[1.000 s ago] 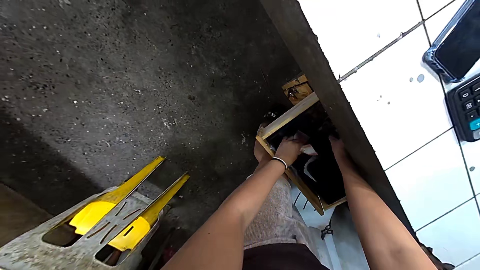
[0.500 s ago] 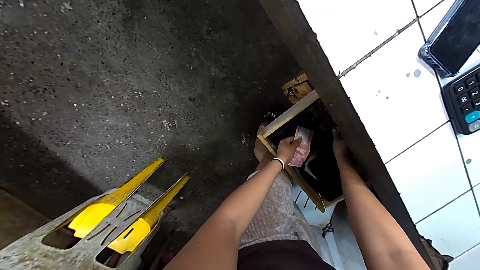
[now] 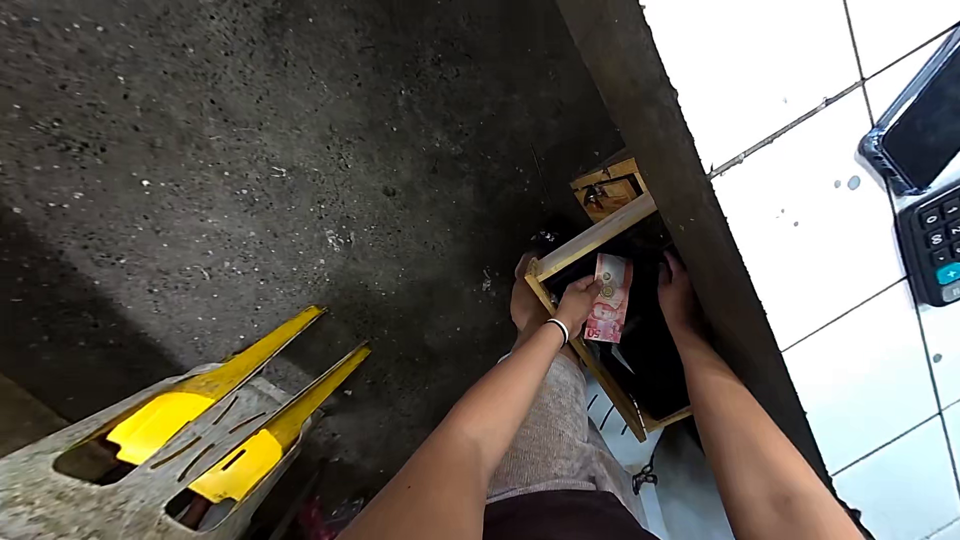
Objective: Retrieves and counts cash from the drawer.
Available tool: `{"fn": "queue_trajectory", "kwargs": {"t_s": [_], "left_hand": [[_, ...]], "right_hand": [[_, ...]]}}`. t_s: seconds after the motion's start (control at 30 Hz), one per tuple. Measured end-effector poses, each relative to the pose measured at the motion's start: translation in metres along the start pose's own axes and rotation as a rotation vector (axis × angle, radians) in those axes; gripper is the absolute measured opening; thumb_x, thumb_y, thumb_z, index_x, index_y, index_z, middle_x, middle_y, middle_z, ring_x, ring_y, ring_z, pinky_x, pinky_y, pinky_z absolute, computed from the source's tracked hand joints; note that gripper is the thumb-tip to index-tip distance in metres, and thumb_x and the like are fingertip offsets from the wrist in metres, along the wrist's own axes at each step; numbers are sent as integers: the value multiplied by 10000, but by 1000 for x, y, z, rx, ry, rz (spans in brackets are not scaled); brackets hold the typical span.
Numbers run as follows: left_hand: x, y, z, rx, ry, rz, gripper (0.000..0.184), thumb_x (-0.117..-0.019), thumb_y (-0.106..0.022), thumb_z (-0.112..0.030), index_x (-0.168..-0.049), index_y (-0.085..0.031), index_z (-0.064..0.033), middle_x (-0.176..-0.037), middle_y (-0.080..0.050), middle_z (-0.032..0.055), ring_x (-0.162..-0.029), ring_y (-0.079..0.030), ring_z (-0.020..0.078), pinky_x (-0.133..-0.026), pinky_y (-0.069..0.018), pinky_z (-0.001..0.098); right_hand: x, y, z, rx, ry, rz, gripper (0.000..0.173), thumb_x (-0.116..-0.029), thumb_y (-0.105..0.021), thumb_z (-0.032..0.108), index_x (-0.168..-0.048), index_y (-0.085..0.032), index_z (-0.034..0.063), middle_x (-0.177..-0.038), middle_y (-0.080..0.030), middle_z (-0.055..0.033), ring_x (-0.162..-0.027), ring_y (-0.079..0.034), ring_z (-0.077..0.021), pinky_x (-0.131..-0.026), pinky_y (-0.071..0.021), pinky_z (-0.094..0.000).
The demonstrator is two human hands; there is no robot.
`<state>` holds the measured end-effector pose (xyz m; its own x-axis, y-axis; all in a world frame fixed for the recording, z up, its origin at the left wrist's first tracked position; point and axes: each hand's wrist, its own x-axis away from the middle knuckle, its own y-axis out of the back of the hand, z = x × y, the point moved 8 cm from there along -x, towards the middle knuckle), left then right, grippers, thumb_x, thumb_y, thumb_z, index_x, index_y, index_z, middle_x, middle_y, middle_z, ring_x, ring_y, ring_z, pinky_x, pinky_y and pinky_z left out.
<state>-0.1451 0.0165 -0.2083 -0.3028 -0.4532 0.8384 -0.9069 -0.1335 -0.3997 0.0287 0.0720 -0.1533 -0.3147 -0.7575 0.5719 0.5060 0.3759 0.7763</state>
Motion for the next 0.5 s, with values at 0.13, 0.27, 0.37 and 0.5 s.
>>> {"fn": "queue_trajectory", "kwargs": {"t_s": [0.13, 0.27, 0.37, 0.5], "left_hand": [[8, 4, -7, 23, -20, 54, 220, -1060, -535, -89, -1221, -605, 43, -1010, -701, 101, -871, -694, 130, -841, -585, 314], [10, 2, -4, -54, -13, 66, 269, -1003, -606, -14, -1262, -590, 55, -1053, -719, 118, -892, -705, 122, -848, -585, 300], [12, -2, -3, -70, 3, 77, 302, -1009, -564, 20, -1309, -559, 55, -1102, -700, 129, -923, -692, 119, -862, -574, 296], [10, -7, 2, -56, 13, 92, 320, -1014, -508, 43, -1332, -548, 51, -1138, -684, 137, -957, -682, 134, -885, -566, 315]], "right_hand": [[-2, 1, 6, 34, -18, 66, 437, -1122, -398, 150, -1504, -442, -59, -1467, -536, -287, -1389, -522, -373, -1176, -380, -472], [3, 4, 17, 105, 51, 73, 377, -1101, -409, 52, -1445, -473, -87, -1433, -550, -311, -1354, -548, -406, -1150, -407, -487], [3, 1, 14, 92, 53, 81, 380, -1090, -396, 24, -1441, -495, -84, -1444, -554, -289, -1365, -544, -381, -1160, -404, -465], [0, -2, 3, 5, -18, 100, 415, -1106, -410, 96, -1486, -481, -52, -1504, -524, -242, -1421, -499, -326, -1199, -360, -423]]}}
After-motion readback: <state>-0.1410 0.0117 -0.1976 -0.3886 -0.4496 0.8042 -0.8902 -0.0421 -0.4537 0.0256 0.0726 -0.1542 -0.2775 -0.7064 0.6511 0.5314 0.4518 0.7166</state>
